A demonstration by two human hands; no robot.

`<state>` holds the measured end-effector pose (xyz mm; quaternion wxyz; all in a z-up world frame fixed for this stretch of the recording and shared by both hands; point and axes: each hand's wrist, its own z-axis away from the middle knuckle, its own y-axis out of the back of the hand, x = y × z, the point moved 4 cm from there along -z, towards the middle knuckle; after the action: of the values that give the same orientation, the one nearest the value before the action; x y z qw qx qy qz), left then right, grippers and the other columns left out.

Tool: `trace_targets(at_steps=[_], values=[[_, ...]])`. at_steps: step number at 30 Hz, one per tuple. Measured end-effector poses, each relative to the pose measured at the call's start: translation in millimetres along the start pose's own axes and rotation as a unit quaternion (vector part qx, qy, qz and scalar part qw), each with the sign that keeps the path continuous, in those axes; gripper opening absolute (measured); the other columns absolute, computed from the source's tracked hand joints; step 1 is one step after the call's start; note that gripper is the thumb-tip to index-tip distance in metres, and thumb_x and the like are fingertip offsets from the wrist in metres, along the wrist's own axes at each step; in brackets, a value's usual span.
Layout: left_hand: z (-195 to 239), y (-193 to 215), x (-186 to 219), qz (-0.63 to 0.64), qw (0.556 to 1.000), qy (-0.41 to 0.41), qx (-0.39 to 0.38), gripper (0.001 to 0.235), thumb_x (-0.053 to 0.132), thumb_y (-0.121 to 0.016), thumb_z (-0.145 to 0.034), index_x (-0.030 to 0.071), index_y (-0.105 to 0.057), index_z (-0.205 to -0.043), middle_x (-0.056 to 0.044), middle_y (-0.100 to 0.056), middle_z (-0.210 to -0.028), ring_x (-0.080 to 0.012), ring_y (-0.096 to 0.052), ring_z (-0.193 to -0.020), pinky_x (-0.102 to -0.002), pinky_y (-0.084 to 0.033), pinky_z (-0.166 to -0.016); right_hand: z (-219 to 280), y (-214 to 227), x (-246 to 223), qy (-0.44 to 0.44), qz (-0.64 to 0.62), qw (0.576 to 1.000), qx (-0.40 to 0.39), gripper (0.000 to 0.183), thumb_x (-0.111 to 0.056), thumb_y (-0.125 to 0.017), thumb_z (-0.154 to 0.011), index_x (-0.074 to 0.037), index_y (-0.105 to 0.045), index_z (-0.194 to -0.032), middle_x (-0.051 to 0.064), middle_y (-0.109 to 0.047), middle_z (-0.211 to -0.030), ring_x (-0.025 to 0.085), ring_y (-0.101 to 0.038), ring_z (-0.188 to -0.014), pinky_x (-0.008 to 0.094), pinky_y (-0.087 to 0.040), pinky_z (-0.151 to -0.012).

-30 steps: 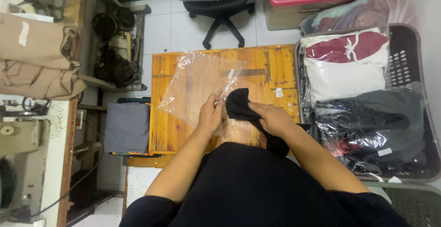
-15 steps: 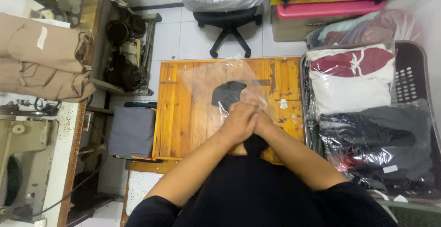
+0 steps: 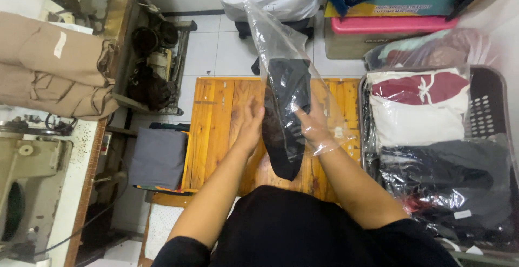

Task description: Folding black t-shirts and placing them into clear plastic bags for final packaging.

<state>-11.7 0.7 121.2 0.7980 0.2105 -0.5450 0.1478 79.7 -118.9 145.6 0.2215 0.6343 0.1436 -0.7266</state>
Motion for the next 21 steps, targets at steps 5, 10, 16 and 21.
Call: trace_targets(at_steps=[5, 10, 16, 21], values=[[1, -18, -24, 0.031, 0.994, -0.014, -0.104, 0.072, 0.054, -0.036, -0.086, 0.008, -0.015, -0.138, -0.020, -0.015, -0.141, -0.0319, -0.015, -0.130, -0.042, -0.011, -0.107, -19, 5, 30, -0.017, 0.036, 0.999, 0.019, 0.049, -0.027, -0.063, -0.079, -0.014, -0.045, -0.123, 0.009, -0.054, -0.115, 0.020, -0.049, -0.108, 0.036, -0.035, -0.096], [20, -22, -48, 0.070, 0.983, -0.013, -0.172, 0.083, 0.054, -0.052, -0.078, 0.012, -0.015, -0.139, -0.017, -0.020, -0.141, -0.0315, -0.020, -0.129, -0.045, -0.015, -0.105, -38, 3, 59, -0.087, 0.149, 0.984, 0.045, 0.063, -0.037, -0.062, -0.076, -0.019, -0.037, -0.130, 0.006, -0.045, -0.128, 0.019, -0.041, -0.119, 0.032, -0.030, -0.102], [26, -28, -116, 0.343, 0.880, 0.162, -0.285, 0.065, 0.047, -0.053, -0.082, 0.036, -0.017, -0.135, -0.010, -0.026, -0.139, -0.0379, -0.037, -0.119, -0.056, -0.042, -0.082, -51, -7, 89, -0.083, 0.206, 0.972, 0.072, 0.058, -0.025, -0.060, -0.080, -0.007, -0.037, -0.130, 0.014, -0.040, -0.131, 0.024, -0.035, -0.123, 0.035, -0.027, -0.103], [37, -32, -147, 0.377, 0.821, 0.272, -0.332, 0.066, 0.062, -0.050, -0.071, 0.012, -0.053, -0.113, -0.015, -0.058, -0.110, -0.0265, -0.059, -0.096, -0.033, -0.051, -0.071, -42, -26, 28, -0.090, 0.234, 0.966, 0.060, 0.054, -0.016, -0.050, -0.084, -0.005, -0.029, -0.132, 0.018, -0.034, -0.134, 0.027, -0.030, -0.125, 0.039, -0.025, -0.104]])
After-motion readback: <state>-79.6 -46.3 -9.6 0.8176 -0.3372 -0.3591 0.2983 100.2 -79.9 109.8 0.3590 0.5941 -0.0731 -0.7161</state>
